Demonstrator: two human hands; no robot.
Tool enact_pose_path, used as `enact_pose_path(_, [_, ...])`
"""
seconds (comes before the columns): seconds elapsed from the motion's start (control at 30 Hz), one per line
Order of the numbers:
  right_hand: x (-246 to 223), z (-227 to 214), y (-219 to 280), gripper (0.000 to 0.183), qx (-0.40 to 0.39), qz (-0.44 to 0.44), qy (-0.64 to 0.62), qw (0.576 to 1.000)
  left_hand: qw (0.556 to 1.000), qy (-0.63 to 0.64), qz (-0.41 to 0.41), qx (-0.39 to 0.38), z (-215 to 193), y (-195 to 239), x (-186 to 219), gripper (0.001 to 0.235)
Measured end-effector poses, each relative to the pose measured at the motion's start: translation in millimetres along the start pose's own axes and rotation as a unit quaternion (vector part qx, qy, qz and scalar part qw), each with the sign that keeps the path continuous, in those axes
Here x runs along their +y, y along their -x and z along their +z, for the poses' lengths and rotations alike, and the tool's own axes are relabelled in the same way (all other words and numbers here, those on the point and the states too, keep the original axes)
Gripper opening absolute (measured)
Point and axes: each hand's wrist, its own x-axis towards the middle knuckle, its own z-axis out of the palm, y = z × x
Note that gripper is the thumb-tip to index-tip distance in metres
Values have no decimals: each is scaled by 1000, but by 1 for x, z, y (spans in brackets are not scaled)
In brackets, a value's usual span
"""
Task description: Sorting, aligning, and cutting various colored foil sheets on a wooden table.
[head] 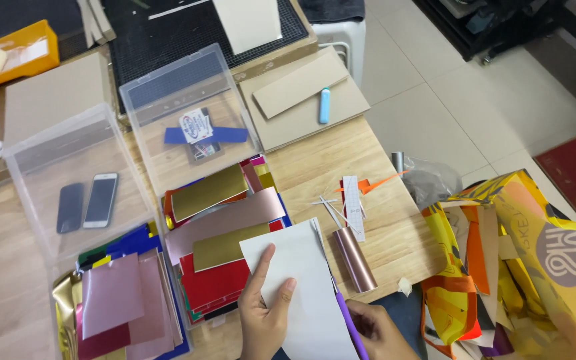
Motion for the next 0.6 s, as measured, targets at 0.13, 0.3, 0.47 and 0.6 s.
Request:
enact_pose_path(0.13, [22,-25,-12,64,85,30,32,995,998,13,16,-66,17,-14,-8,61])
enact_pose_path(0.3, [-4,-29,-41,52,71,-14,41,997,996,18,11,-90,32,-41,-17,61])
enact_pose_path(0.47, [-4,-32,-61,35,61,29,-15,998,996,21,-5,-87,28,-55,-18,60])
enact_pose_path(0.6, [29,-47,-56,37,92,135,30,986,997,12,33,-67,16,-53,-28,58])
